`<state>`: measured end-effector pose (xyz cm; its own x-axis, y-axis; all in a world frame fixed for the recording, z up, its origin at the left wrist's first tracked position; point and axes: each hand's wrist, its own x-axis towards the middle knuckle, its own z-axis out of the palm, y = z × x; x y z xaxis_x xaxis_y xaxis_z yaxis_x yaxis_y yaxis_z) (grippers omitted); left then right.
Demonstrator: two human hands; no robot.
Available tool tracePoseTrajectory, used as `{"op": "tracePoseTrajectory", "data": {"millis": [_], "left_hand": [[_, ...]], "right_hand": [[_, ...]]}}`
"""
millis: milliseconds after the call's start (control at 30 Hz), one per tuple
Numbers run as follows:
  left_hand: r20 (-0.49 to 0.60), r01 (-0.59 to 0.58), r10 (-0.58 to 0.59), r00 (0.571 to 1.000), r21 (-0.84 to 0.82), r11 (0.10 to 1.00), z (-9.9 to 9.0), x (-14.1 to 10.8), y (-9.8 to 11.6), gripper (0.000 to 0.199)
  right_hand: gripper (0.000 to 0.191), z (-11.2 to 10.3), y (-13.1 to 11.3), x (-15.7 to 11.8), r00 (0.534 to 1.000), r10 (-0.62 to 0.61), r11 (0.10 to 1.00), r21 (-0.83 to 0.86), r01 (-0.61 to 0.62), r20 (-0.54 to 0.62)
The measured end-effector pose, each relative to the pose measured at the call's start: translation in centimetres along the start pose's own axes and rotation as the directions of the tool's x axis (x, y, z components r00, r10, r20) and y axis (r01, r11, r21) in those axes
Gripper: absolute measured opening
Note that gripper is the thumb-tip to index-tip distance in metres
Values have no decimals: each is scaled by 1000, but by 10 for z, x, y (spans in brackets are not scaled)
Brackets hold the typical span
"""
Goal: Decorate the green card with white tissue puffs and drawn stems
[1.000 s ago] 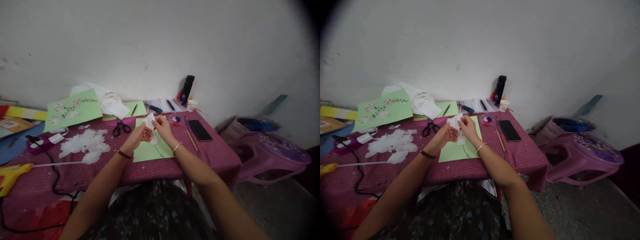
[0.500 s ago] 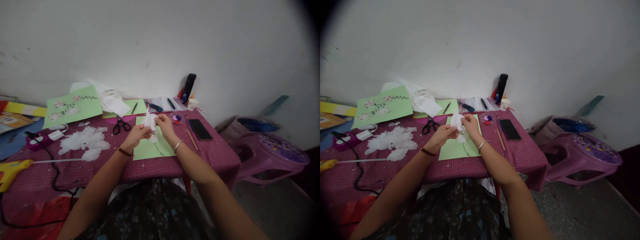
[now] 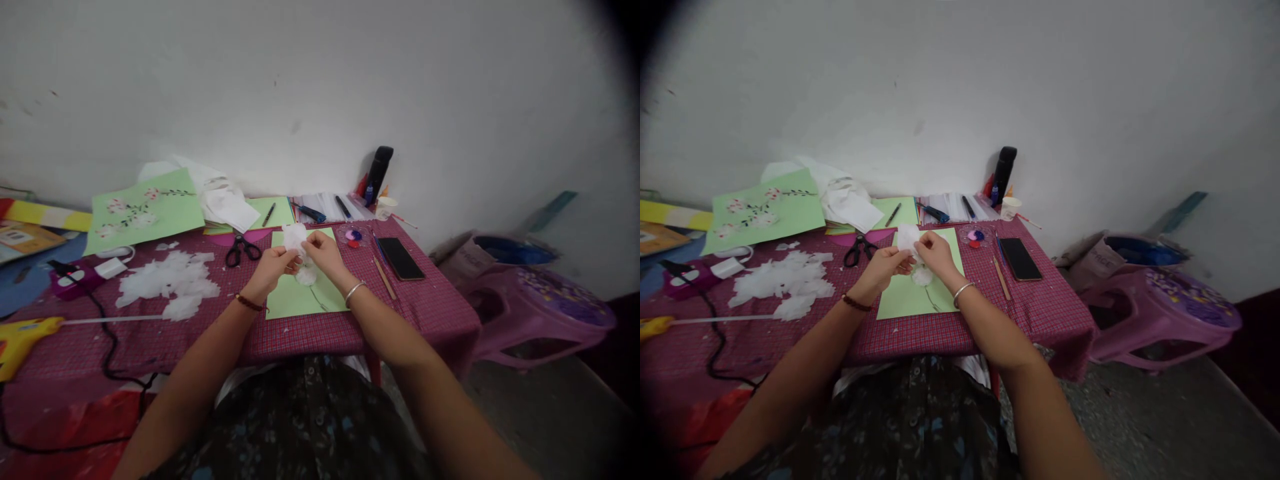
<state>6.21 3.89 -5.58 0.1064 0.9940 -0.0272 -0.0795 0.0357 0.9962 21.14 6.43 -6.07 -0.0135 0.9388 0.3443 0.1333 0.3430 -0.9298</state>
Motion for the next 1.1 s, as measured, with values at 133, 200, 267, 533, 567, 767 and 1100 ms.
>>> {"op": "tracePoseTrajectory", "data": {"millis": [133, 200, 267, 533, 567, 767, 1100], "left_hand": [[-2, -2, 2, 1000, -17, 1000, -4, 0, 2, 34], [-17, -17, 17, 1000, -25, 1000, -6, 1, 3, 31], [-45, -36, 35, 998, -37, 999, -8, 2, 4, 29], [-185, -99, 65, 981, -184, 978, -15, 8, 2, 28], [-194, -102, 61, 979, -207, 973, -14, 8, 1, 29], [-27, 24, -35, 999, -334, 942, -6, 6, -3, 37], [-1, 5, -5, 1000, -294, 956, 0, 6, -6, 37]], "right_hand": [[21, -3, 4, 5, 997, 82, 989, 127, -80, -10], [22, -4, 5, 6, 993, 118, 974, 192, -116, 2], [23, -4, 5, 6, 989, 147, 960, 241, -143, 3], [29, -8, 1, 7, 966, 258, 905, 347, -244, 6], [30, -8, 1, 6, 965, 263, 902, 352, -250, 11], [27, 0, -2, 2, 981, 193, 934, 307, -181, -9], [18, 4, -6, -3, 1000, -20, 983, 181, 23, -18]]}}
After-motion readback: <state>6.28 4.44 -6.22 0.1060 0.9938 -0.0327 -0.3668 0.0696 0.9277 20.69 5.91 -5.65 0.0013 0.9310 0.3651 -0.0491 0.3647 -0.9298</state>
